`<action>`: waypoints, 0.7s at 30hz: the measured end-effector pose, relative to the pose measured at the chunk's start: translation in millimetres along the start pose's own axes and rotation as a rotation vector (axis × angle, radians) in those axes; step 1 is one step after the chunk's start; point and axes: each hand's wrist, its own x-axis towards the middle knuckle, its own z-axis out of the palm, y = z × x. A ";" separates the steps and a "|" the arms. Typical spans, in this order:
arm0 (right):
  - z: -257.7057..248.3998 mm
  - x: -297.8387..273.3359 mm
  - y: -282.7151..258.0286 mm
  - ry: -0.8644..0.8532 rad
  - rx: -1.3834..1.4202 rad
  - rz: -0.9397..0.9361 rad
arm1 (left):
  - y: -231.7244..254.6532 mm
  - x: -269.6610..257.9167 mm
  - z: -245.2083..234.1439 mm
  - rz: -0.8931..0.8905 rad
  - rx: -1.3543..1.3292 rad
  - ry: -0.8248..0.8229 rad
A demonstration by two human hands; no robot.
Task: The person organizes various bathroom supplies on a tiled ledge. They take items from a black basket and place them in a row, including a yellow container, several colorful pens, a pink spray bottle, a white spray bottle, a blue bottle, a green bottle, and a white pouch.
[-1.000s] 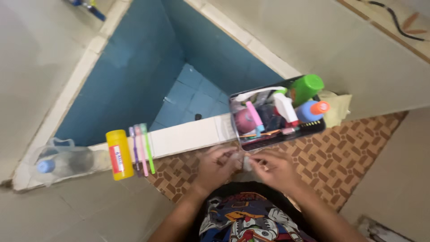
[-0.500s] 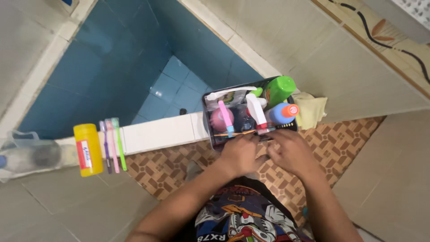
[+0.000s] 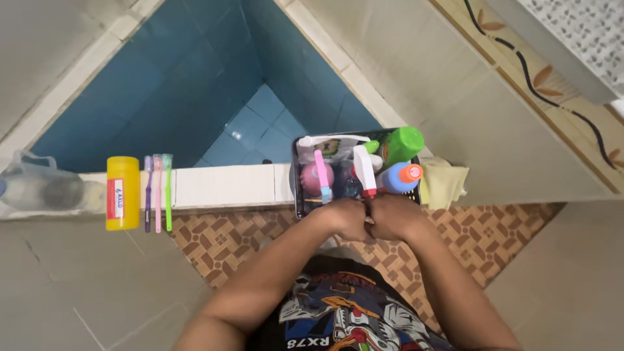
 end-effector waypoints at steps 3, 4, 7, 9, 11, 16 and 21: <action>0.7 5.4 0.0 -0.053 -0.024 -0.031 | 4.0 0.1 1.5 -0.049 0.048 -0.002; 1.3 6.1 0.5 -0.017 0.000 -0.008 | 5.5 0.3 1.3 -0.076 0.075 0.006; 7.1 6.6 0.6 0.088 0.049 0.031 | 3.0 -1.6 -3.4 -0.100 0.143 0.050; 13.4 5.3 2.1 0.153 0.051 0.017 | 4.8 -3.4 -3.0 -0.115 0.120 0.102; 21.5 5.0 4.3 0.199 -0.006 -0.004 | 7.4 -4.0 -2.5 -0.109 0.130 0.112; 32.0 10.3 11.2 0.277 -0.006 -0.054 | 7.0 -2.2 -9.9 -0.125 0.138 -0.010; 37.5 6.8 11.4 0.295 -0.053 -0.007 | -0.2 4.4 -5.3 -0.089 0.175 -0.031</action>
